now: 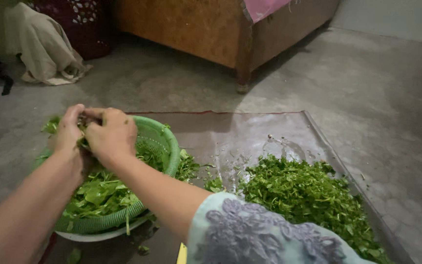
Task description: The person sorts, tears, and chops leafy green vegetables by hand and with a knife on a protective mat on the floor, transferring processed parts between a green plastic basket and the mat.
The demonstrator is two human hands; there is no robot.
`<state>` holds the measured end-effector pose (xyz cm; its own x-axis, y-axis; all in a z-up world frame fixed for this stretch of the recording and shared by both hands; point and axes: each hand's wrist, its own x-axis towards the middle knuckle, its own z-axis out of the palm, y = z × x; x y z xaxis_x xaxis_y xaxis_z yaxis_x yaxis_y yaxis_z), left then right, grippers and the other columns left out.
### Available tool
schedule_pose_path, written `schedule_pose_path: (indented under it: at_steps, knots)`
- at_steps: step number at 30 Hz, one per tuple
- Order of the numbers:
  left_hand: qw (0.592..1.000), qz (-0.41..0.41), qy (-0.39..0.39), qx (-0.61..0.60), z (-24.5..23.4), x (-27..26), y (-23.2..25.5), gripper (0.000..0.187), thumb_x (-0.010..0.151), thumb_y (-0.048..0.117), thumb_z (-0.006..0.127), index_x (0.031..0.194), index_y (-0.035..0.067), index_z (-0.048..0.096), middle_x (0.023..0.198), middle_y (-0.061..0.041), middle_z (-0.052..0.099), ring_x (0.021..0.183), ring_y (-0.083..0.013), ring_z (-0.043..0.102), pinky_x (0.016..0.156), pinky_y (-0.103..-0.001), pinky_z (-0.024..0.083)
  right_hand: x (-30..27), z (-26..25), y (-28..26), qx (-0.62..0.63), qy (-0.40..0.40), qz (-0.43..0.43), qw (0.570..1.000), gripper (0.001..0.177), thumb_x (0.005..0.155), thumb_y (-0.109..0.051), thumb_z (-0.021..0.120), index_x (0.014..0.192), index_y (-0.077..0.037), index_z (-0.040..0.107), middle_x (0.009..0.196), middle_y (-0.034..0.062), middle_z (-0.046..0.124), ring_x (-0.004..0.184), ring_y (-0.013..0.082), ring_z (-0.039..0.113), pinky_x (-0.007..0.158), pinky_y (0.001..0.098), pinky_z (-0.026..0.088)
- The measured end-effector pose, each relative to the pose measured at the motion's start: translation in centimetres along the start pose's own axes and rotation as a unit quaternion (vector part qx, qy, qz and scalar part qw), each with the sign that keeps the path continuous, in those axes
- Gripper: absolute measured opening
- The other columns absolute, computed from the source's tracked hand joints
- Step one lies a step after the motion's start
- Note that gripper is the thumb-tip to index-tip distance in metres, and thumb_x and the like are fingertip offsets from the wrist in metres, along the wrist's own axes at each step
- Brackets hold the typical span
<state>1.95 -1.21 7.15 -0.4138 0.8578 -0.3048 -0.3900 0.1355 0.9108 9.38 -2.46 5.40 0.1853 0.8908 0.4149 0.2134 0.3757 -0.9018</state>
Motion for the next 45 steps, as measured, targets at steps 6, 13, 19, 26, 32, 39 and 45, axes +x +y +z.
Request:
schedule_pose_path:
  at_steps: [6, 13, 19, 26, 32, 39, 45]
  knots:
    - [0.996, 0.038, -0.072, 0.035, -2.5, 3.2, -0.1, 0.023, 0.094, 0.036, 0.052, 0.104, 0.018, 0.064, 0.101, -0.005, 0.067, 0.082, -0.0185, 0.067, 0.069, -0.043, 0.061, -2.2, -2.2, -2.2, -0.056, -0.095, -0.015, 0.994, 0.043, 0.092, -0.016, 0.048, 0.126, -0.02, 0.074, 0.115, 0.0187, 0.074, 0.106, 0.0358, 0.068, 0.098, 0.044, 0.052]
    - [0.93, 0.216, 0.04, 0.293, -3.0, 2.3, -0.2, 0.016, 0.091, 0.017, 0.078, 0.088, 0.007, 0.065, 0.082, -0.007, 0.067, 0.066, -0.0192, 0.062, 0.056, -0.036, 0.051, 1.3, -2.7, -0.1, -0.073, -0.078, 0.025, 0.994, 0.035, 0.097, -0.017, 0.049, 0.119, -0.016, 0.077, 0.109, 0.0122, 0.08, 0.1, 0.0349, 0.074, 0.09, 0.048, 0.058]
    - [0.82, 0.327, -0.052, 0.467, -3.7, 5.5, -1.2, 0.029, 0.102, 0.02, 0.062, 0.081, 0.004, 0.071, 0.07, -0.016, 0.071, 0.055, -0.025, 0.068, 0.052, -0.038, 0.055, 2.2, -2.1, 1.4, -0.027, -0.11, -0.129, 0.985, 0.033, 0.095, -0.033, 0.067, 0.119, -0.011, 0.075, 0.106, 0.0144, 0.078, 0.097, 0.0255, 0.075, 0.095, 0.0407, 0.056]
    - [0.771, 0.295, 0.023, 0.565, -4.4, 4.6, -1.2, 0.032, 0.097, 0.03, 0.067, 0.085, 0.002, 0.076, 0.07, -0.019, 0.074, 0.057, -0.0286, 0.071, 0.054, -0.042, 0.056, 1.6, -1.8, 1.4, -0.065, -0.207, -0.119, 0.969, 0.046, 0.084, -0.048, 0.079, 0.103, -0.006, 0.083, 0.099, 0.0109, 0.081, 0.095, 0.0228, 0.077, 0.094, 0.0392, 0.055]
    - [0.759, 0.33, -0.049, 0.559, -5.1, 0.7, -1.9, 0.028, 0.079, 0.036, 0.081, 0.086, 0.009, 0.078, 0.07, -0.017, 0.074, 0.056, -0.0284, 0.069, 0.056, -0.042, 0.054, 4.1, -2.3, 2.8, -0.059, -0.294, -0.002, 0.954, 0.036, 0.065, -0.037, 0.091, 0.086, -0.01, 0.082, 0.085, 0.0066, 0.082, 0.077, 0.0158, 0.075, 0.075, 0.0341, 0.062]
    - [0.801, 0.366, -0.037, 0.472, -4.8, 0.9, -1.8, 0.029, 0.088, 0.034, 0.076, 0.089, 0.005, 0.074, 0.067, -0.014, 0.071, 0.055, -0.0205, 0.069, 0.055, -0.039, 0.054, 3.9, -1.1, 1.4, -0.083, -0.223, 0.03, 0.971, 0.031, 0.058, -0.034, 0.092, 0.077, -0.012, 0.082, 0.078, 0.0038, 0.08, 0.071, 0.015, 0.074, 0.07, 0.0312, 0.06]
    - [0.811, 0.343, -0.051, 0.47, -5.6, 2.5, -1.7, 0.034, 0.085, 0.036, 0.08, 0.084, 0.002, 0.076, 0.069, -0.012, 0.073, 0.059, -0.023, 0.07, 0.056, -0.04, 0.055, 5.0, -0.5, 1.3, -0.112, -0.228, 0.074, 0.964, 0.04, 0.058, -0.033, 0.097, 0.085, -0.008, 0.082, 0.089, 0.0064, 0.079, 0.078, 0.0144, 0.072, 0.079, 0.0305, 0.058]
